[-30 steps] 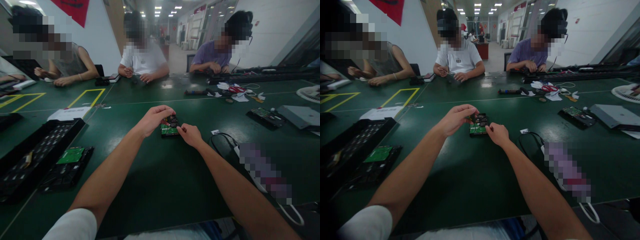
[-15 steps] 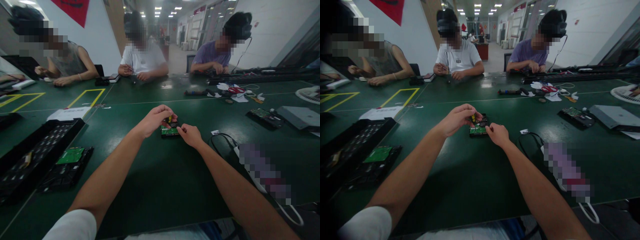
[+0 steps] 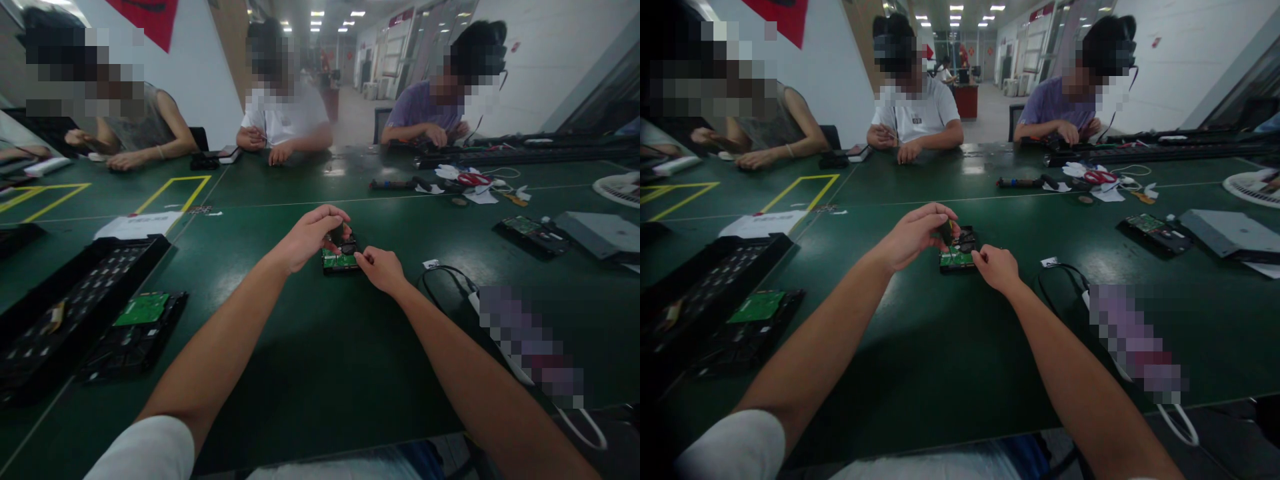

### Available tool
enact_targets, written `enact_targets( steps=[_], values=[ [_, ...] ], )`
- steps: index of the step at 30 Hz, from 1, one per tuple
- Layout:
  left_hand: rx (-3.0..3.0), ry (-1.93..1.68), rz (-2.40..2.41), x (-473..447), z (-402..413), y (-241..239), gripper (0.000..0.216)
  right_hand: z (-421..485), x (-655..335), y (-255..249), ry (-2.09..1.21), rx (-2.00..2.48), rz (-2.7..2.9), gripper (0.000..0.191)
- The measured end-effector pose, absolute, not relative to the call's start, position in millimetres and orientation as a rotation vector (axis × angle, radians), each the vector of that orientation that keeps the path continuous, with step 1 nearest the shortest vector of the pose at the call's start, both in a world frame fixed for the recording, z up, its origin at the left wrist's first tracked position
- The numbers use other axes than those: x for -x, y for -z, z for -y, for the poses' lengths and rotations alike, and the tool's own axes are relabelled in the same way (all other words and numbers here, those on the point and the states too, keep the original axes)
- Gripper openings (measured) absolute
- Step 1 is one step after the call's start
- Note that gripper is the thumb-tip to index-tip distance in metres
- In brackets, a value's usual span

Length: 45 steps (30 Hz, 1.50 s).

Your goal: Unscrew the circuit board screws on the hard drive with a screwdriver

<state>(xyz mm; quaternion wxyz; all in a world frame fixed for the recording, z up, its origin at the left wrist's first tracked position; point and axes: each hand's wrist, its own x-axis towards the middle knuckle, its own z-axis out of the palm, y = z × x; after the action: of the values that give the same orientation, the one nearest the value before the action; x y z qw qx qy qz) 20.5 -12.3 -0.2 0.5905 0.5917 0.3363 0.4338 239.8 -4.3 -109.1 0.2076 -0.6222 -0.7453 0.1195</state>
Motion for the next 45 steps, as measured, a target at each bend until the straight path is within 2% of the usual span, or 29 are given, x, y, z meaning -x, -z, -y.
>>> enact_targets(
  steps=[12,20,30,37,45],
  values=[
    [-1.400,-0.965,-0.811,-17,14,-6,0.016,5,-238,116,-0.250,1.741,2.028,0.041],
    [-1.400,-0.964,-0.825,-16,16,-10,0.017,3,-241,117,-0.292,1.695,1.914,0.050],
    [-1.394,-1.031,-0.851,-16,10,-3,0.023,-5,-246,112,-0.494,1.716,1.730,0.049],
    [-1.376,-1.077,-0.831,-15,12,-6,0.018,-11,-248,117,-0.697,1.674,1.571,0.047],
    [-1.384,-1.065,-0.769,-17,12,-4,0.017,-25,-243,111,-1.020,1.659,1.102,0.036]
  ],
)
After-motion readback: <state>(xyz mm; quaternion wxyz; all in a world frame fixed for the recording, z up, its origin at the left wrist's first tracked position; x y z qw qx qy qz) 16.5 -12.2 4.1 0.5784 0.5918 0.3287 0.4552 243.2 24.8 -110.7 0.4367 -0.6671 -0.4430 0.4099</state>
